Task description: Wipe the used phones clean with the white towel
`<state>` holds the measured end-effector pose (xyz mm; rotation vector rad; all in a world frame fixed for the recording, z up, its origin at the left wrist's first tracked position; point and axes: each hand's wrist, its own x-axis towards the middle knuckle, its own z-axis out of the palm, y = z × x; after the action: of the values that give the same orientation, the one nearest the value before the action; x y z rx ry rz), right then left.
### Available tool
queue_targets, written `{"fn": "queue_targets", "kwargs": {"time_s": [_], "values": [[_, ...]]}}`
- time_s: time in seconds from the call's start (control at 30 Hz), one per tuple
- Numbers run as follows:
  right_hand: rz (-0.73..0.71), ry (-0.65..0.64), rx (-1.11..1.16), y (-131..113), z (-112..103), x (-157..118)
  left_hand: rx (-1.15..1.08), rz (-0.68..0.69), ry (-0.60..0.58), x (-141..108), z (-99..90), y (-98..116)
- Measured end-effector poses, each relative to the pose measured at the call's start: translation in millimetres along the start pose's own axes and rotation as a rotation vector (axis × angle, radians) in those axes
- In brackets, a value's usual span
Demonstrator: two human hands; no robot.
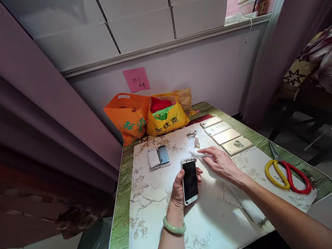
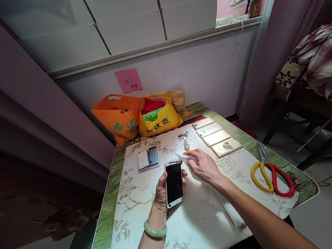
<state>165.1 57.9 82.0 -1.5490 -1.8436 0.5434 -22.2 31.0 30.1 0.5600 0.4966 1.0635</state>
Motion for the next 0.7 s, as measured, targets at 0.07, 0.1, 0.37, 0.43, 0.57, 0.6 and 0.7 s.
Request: {"fn": "queue_targets", "kwargs": {"time_s": [0.07,0.1,0.37,0.43,0.57,0.6,0.7], "values": [[0.085,-0.006,0.082,0,4,2,-0.097,0.027,0.055,4,-3.0,0],[0.114,-0.020,0.124,-1,7,3,-0.139,0.047,0.081,5,-4.7,0],[0.054,-0.306,0.145,0,44,-20,-0.260,0.184,0.275,10,-9.4,9],[0.071,-0.352,0.114,0,44,-33,-0.272,0.235,0.340,10,-9.1,11],[0.087,-0.315,0.088,4,39,-58,-0.314,0.298,0.351,11,-11.4,12],[0.074,-0.235,0.105,5,38,-64,-0.323,0.317,0.353,11,-12.4,11],[-0.127,0.039,0.166,4,42,-82,-0.304,0.359,0.397,12,-14.4,5]]}}
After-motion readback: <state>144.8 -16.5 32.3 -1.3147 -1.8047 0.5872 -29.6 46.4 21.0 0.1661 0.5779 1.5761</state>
